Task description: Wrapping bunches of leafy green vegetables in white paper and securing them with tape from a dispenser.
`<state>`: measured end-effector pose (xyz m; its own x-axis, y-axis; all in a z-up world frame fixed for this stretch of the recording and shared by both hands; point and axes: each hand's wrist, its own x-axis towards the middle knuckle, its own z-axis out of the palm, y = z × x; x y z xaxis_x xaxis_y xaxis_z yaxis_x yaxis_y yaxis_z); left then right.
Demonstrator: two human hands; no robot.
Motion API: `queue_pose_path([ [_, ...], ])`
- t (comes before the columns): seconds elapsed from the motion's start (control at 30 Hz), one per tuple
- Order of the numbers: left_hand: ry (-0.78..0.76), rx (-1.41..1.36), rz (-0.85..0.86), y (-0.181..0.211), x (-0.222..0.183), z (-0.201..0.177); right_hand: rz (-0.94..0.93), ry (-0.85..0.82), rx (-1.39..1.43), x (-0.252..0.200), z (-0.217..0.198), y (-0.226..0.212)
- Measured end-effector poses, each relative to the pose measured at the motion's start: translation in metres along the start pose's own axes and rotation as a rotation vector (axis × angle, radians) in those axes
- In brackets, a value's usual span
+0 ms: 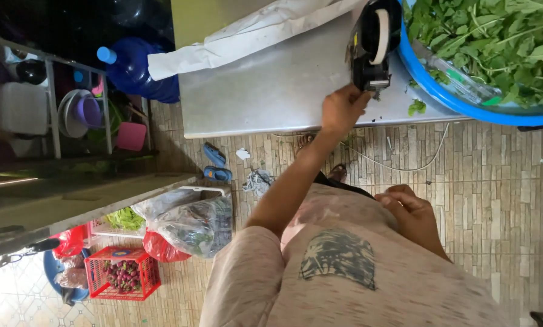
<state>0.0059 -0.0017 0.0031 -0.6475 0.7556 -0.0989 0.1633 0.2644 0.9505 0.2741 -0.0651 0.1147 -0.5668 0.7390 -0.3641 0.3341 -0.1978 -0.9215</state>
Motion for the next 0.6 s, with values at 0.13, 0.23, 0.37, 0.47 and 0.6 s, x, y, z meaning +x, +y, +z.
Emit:
queue_pose_path([
  [0.13,0.030,-0.286,-0.127,0.024,-0.022,0.005,0.025,-0.009,0.013,0.007,0.000,0.000],
  [0.23,0.055,-0.477,-0.149,0.044,-0.033,0.005,0.039,-0.021,0.012,0.010,0.005,0.003],
  [0.37,0.139,-0.302,-0.113,0.019,-0.023,0.026,0.063,-0.002,-0.033,0.019,0.007,0.013],
  [0.47,0.174,-0.294,-0.036,0.001,-0.018,0.034,0.077,0.002,-0.087,0.029,0.010,0.020],
  [0.6,0.269,-0.122,0.448,-0.031,-0.012,0.051,0.161,-0.002,-0.087,0.031,0.015,0.035],
])
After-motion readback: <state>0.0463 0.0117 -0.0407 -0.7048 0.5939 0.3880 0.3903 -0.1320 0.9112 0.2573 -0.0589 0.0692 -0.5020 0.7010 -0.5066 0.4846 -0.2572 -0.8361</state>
